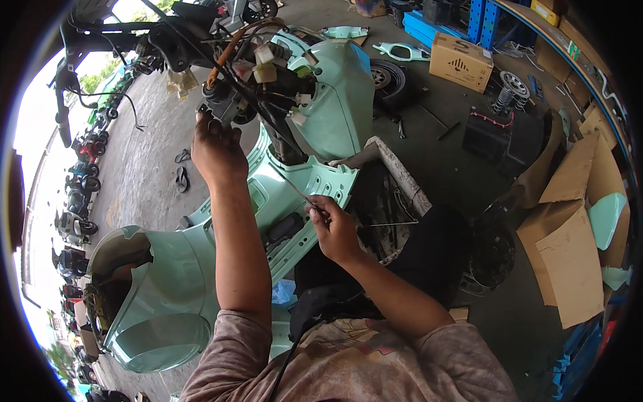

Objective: The person works on the internal components of a scooter, using an allen key to loosen components, a screwdriver to adjust parts, and handling wiring and a small metal assembly by hand.

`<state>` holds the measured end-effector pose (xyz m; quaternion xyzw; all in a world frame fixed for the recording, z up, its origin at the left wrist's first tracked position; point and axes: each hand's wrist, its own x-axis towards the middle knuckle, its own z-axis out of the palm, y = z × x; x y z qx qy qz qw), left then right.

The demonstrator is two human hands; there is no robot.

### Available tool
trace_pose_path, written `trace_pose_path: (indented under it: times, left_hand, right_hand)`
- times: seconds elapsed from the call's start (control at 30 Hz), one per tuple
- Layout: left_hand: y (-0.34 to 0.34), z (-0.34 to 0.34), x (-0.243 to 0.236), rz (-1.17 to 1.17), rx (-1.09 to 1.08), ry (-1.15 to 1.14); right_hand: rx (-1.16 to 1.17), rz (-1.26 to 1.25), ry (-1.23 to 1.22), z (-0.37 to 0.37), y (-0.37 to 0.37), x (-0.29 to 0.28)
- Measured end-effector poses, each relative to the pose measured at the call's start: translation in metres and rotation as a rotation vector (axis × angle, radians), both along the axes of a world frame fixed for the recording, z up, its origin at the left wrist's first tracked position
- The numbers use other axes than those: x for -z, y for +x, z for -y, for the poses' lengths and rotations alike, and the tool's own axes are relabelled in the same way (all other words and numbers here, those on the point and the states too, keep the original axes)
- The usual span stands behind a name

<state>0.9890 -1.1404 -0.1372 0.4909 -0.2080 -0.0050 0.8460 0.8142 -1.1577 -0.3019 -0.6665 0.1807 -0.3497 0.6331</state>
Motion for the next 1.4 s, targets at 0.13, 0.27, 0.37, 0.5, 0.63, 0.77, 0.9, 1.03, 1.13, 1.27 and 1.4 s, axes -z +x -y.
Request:
trace_pose_path:
  times: [0.13,0.27,0.37,0.5,0.63,0.77,0.9,1.03,1.13,1.27,1.4]
  left_hand:
    - [-0.011,0.001,-0.008,-0.243,0.15,-0.195]
    - [-0.006,-0.005,-0.009,-0.343,0.37,-0.348]
    - [-0.012,-0.009,-0.018,-0.459,0.436,-0.443]
    - [-0.02,-0.014,-0.014,-0.488,0.383,-0.419]
    - [-0.02,-0.032,0.009,-0.476,0.366,-0.316]
    - [-0.016,-0.067,0.082,-0.582,0.564,0.009]
    - [-0.023,-0.089,0.167,-0.783,0.55,0.369]
    - [-0.027,-0.087,0.175,-0.673,0.347,0.661]
    - [-0.022,-0.094,0.179,-0.489,0.315,0.739]
    - [-0.029,-0.117,0.193,0.04,0.019,0.966]
    - [-0.067,-0.132,0.219,0.532,-0.13,1.191]
  right_hand:
    - [-0.011,-0.035,0.073,0.001,-0.011,0.021]
    - [-0.055,-0.072,0.169,0.002,-0.018,0.032]
    - [-0.058,-0.112,0.174,0.002,-0.021,0.034]
    - [-0.03,-0.131,0.227,0.005,-0.025,0.042]
    - [-0.051,-0.19,0.283,0.008,-0.038,0.053]
    - [-0.125,-0.241,0.372,0.012,-0.049,0.055]
    - [-0.211,-0.205,0.464,0.009,-0.054,0.07]
    - [-0.224,-0.275,0.456,0.006,-0.056,0.073]
    - [-0.234,-0.305,0.406,0.001,-0.057,0.072]
    - [-0.239,-0.323,0.344,-0.003,-0.055,0.067]
    - [-0.241,-0.244,0.371,0.001,-0.042,0.073]
